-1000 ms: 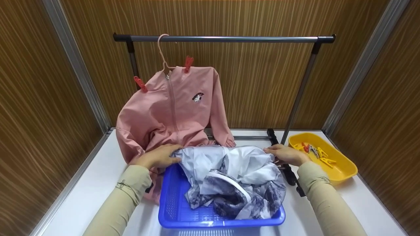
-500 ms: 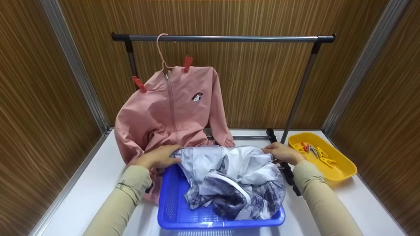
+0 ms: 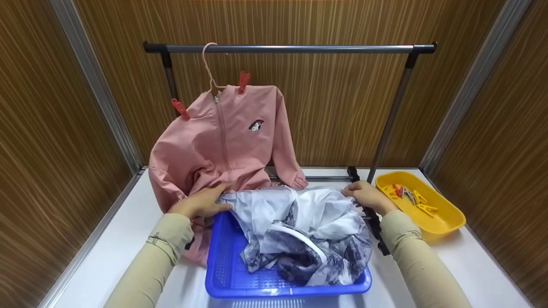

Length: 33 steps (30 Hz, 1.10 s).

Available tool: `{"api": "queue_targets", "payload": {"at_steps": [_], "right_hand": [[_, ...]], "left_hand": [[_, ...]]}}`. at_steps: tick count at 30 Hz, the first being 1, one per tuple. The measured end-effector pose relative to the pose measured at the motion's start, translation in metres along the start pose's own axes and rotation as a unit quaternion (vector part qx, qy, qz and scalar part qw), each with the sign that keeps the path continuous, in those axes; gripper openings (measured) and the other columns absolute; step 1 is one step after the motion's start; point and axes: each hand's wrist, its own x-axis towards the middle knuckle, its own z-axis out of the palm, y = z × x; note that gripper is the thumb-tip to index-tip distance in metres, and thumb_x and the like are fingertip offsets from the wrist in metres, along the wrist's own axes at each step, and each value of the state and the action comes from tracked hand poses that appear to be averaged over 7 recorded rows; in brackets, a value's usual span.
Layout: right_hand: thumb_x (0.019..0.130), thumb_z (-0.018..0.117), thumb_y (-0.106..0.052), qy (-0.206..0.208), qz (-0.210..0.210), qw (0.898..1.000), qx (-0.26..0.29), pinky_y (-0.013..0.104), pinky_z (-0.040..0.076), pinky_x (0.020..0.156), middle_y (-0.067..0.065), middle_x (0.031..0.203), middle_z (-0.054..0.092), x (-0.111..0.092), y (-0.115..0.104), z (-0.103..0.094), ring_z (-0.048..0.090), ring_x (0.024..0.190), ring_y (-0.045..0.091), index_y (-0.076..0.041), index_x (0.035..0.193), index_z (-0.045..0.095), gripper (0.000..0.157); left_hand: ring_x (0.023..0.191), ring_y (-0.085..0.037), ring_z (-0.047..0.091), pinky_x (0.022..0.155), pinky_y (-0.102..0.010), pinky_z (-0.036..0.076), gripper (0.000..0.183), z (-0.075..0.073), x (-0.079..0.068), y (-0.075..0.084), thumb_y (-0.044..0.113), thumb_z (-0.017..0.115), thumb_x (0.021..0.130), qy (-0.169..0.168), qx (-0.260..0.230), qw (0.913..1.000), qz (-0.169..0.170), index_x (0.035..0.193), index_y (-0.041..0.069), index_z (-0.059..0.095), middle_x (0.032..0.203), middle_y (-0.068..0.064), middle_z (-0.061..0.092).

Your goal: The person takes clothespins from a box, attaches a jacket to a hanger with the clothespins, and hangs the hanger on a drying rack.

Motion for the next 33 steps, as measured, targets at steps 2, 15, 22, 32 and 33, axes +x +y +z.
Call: {"api": "queue_targets", "payload": {"at_steps": [2,15,22,32,33], "right_hand": [[0.108,0.061,-0.019,0.014,-0.004,1.000,-0.003,0.025,0.044,0.075,-0.007,0.083,0.060,-0.001,-0.001,-0.001,0.054,0.082,0.010,0.002,0.106,0.073,0.025],[0.107,0.063,-0.016,0.077,-0.036,0.996,0.013,0.023,0.042,0.075,-0.010,0.078,0.060,-0.005,-0.014,-0.003,0.053,0.078,0.008,0.002,0.097,0.072,0.022],[0.106,0.063,-0.015,0.117,-0.057,0.991,0.007,0.023,0.041,0.074,-0.008,0.079,0.060,-0.008,-0.020,-0.003,0.053,0.077,0.009,0.002,0.098,0.071,0.020],[0.106,0.063,-0.012,0.164,-0.102,0.981,-0.010,0.023,0.038,0.066,-0.007,0.072,0.054,-0.010,-0.032,-0.005,0.048,0.067,0.005,0.001,0.093,0.070,0.020],[0.106,0.063,-0.011,0.168,-0.106,0.980,-0.010,0.023,0.038,0.066,-0.007,0.073,0.055,-0.010,-0.033,-0.005,0.048,0.067,0.005,0.002,0.093,0.070,0.020]], "left_hand": [[0.140,-0.045,0.058,0.121,-0.061,0.042,0.081,0.002,0.003,-0.006,0.051,0.072,0.100,0.000,0.000,1.0000,-0.001,0.164,0.014,0.039,0.154,-0.022,0.059],[0.150,-0.043,0.048,0.127,-0.059,0.033,0.089,-0.008,-0.003,0.009,0.062,0.069,0.098,-0.016,-0.023,0.9990,-0.035,0.166,0.016,0.035,0.163,-0.021,0.050],[0.149,-0.043,0.049,0.127,-0.058,0.034,0.094,-0.004,0.000,0.008,0.066,0.068,0.097,-0.018,-0.020,0.9993,-0.027,0.168,0.016,0.032,0.163,-0.022,0.049],[0.144,-0.048,0.053,0.123,-0.062,0.038,0.084,-0.006,-0.002,0.012,0.055,0.071,0.099,-0.006,-0.023,0.9997,-0.006,0.165,0.016,0.036,0.158,-0.026,0.053],[0.143,-0.049,0.054,0.122,-0.062,0.038,0.083,-0.008,-0.005,0.016,0.054,0.071,0.099,-0.004,-0.024,0.9997,-0.002,0.164,0.015,0.037,0.157,-0.026,0.054]]}}
